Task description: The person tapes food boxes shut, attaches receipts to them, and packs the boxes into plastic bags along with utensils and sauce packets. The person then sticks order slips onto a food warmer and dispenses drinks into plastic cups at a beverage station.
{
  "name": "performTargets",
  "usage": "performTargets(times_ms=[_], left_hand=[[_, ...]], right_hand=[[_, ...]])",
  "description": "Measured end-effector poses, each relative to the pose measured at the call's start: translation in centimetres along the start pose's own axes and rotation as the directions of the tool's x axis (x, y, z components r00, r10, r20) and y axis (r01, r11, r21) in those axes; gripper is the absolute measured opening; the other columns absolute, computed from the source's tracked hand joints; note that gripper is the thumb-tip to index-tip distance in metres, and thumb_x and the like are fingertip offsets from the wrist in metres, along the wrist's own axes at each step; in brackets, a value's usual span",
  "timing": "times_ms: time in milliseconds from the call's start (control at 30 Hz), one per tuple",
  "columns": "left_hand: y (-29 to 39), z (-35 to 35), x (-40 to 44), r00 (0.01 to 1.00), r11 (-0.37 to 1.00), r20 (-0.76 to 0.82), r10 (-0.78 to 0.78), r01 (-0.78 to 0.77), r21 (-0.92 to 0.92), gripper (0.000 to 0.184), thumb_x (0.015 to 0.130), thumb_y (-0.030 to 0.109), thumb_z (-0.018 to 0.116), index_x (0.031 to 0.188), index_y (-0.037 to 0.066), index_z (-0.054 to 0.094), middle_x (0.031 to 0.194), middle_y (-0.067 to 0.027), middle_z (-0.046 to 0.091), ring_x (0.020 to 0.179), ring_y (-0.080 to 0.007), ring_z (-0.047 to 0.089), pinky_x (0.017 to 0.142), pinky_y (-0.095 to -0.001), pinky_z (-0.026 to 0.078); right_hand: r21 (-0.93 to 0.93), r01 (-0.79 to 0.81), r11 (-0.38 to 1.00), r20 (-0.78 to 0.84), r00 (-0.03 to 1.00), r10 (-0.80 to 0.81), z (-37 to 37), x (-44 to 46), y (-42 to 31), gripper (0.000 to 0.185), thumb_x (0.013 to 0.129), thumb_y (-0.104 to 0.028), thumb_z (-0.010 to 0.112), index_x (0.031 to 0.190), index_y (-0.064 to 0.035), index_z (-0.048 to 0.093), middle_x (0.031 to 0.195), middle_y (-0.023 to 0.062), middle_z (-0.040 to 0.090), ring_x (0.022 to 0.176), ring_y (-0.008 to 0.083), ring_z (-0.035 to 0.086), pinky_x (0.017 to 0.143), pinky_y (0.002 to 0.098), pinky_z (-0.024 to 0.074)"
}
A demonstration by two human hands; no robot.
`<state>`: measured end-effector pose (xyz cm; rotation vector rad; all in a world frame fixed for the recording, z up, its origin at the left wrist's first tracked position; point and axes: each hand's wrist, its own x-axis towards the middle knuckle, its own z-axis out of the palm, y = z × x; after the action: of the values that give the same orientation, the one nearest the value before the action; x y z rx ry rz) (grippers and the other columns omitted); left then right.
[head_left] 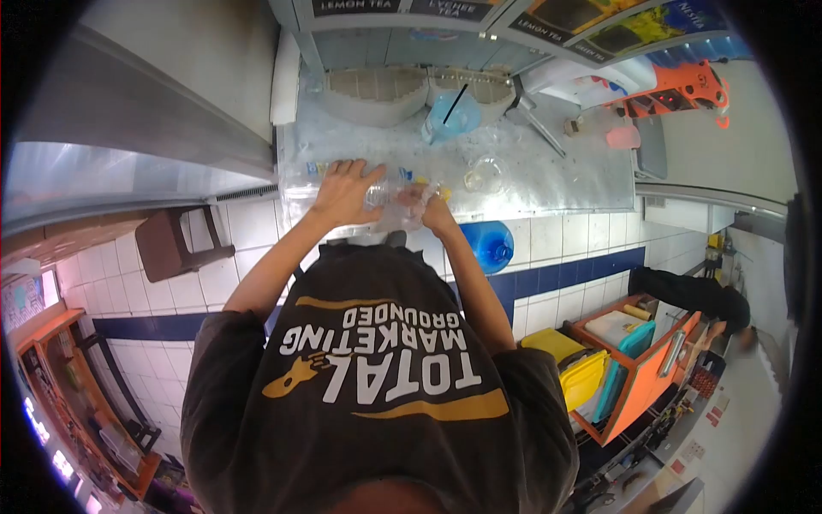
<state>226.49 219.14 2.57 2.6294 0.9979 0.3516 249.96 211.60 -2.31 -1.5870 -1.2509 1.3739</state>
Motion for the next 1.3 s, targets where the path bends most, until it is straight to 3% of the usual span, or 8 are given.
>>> performTargets(times_ms=[133, 200, 300, 533, 600, 833, 1033, 1300], left_hand=[[-0.3, -0.2, 0.6, 1.0, 1.0, -0.021, 0.003, -0.003, 0.016, 0.08, 0.066, 0.047, 0.081, 0.136, 0.013, 0.06, 0.112, -0.022, 0.062, 0.104, -0.0402, 0.063, 0.093, -0.0502, 0.049], [-0.4, -0.5, 0.7, 1.0, 1.0, 0.01, -0.006, 0.006, -0.001, 0.08, 0.067, 0.047, 0.081, 0.136, 0.013, 0.06, 0.112, -0.0217, 0.063, 0.104, -0.0404, 0.063, 0.093, -0.0495, 0.049], [-0.2, -0.3, 0.5, 0.994, 0.999, 0.112, -0.022, 0.026, -0.033, 0.079, 0.071, 0.048, 0.079, 0.137, 0.012, 0.058, 0.121, -0.022, 0.062, 0.111, -0.041, 0.063, 0.099, -0.0502, 0.049], [-0.9, -0.2, 0.9, 0.997, 0.998, -0.051, 0.061, -0.062, -0.014, 0.071, 0.071, 0.048, 0.078, 0.129, 0.011, 0.061, 0.113, -0.0189, 0.063, 0.104, -0.0394, 0.064, 0.091, -0.0495, 0.051], [-0.9, -0.4, 0.8, 0.999, 0.999, -0.005, 0.032, -0.032, 0.0, 0.07, 0.072, 0.05, 0.078, 0.129, 0.012, 0.061, 0.113, -0.0191, 0.062, 0.103, -0.0395, 0.065, 0.089, -0.049, 0.052], [0.0, -1.8, 1.2, 0.949, 0.995, 0.313, -0.027, -0.005, 0.099, 0.081, 0.068, 0.04, 0.085, 0.136, 0.01, 0.052, 0.113, -0.0209, 0.06, 0.105, -0.0412, 0.065, 0.088, -0.05, 0.054], [-1.2, -3.4, -0.2, 0.93, 0.971, 0.346, 0.122, -0.039, -0.236, 0.088, 0.068, 0.038, 0.084, 0.141, 0.006, 0.045, 0.13, -0.0239, 0.058, 0.115, -0.0455, 0.061, 0.097, -0.051, 0.052], [-0.6, -11.0, 1.1, 0.75, 0.971, 0.655, -0.096, 0.214, -0.103, 0.093, 0.069, 0.043, 0.087, 0.143, 0.007, 0.043, 0.125, -0.028, 0.062, 0.117, -0.0469, 0.061, 0.099, -0.0497, 0.051]], right_hand=[[-0.41, 0.333, 0.849, 0.065, 0.939, -0.337, -0.8, 1.2, 2.5, 0.032, 0.092, -0.032, 0.074, 0.108, -0.0049, 0.077, 0.091, 0.0048, 0.073, 0.081, 0.0154, 0.063, 0.07, 0.0338, 0.0513], [-0.2, 0.0, 0.98, 0.002, 1.0, 0.0, -0.8, 0.2, 0.1, 0.035, 0.091, -0.035, 0.075, 0.108, -0.0041, 0.078, 0.091, 0.0084, 0.073, 0.083, 0.0173, 0.064, 0.072, 0.0346, 0.052], [-0.103, -0.041, 0.994, 0.058, 0.997, 0.047, 0.4, 0.6, -0.4, 0.037, 0.09, -0.037, 0.076, 0.106, -0.0032, 0.078, 0.091, 0.01, 0.073, 0.083, 0.0188, 0.065, 0.074, 0.0351, 0.0524], [-0.458, 0.195, 0.867, 0.0, 0.976, -0.219, 1.2, 1.5, -0.8, 0.029, 0.088, -0.03, 0.08, 0.097, -0.0027, 0.077, 0.086, 0.0027, 0.072, 0.077, 0.0135, 0.063, 0.07, 0.0318, 0.0514], [0.027, -0.021, 0.999, -0.044, 0.999, 0.022, 0.4, 1.1, -0.7, 0.027, 0.088, -0.028, 0.081, 0.096, -0.0029, 0.077, 0.087, 0.0016, 0.071, 0.076, 0.0121, 0.062, 0.069, 0.0308, 0.0503], [0.146, -0.164, 0.976, 0.036, 0.986, 0.16, -1.3, -0.7, -1.6, 0.028, 0.088, -0.028, 0.083, 0.096, -0.0017, 0.076, 0.086, 0.0037, 0.071, 0.075, 0.0126, 0.06, 0.065, 0.0306, 0.0479], [0.351, -0.213, 0.912, 0.086, 0.977, 0.196, -1.0, -0.2, 0.3, 0.028, 0.089, -0.026, 0.082, 0.101, -0.0008, 0.076, 0.084, 0.0035, 0.07, 0.071, 0.0139, 0.061, 0.062, 0.0285, 0.0477], [0.289, -0.126, 0.949, -0.191, 0.964, 0.186, -4.5, -5.2, -2.5, 0.026, 0.098, -0.025, 0.071, 0.097, 0.0001, 0.074, 0.08, 0.0013, 0.069, 0.067, 0.0078, 0.058, 0.056, 0.0271, 0.0435]])
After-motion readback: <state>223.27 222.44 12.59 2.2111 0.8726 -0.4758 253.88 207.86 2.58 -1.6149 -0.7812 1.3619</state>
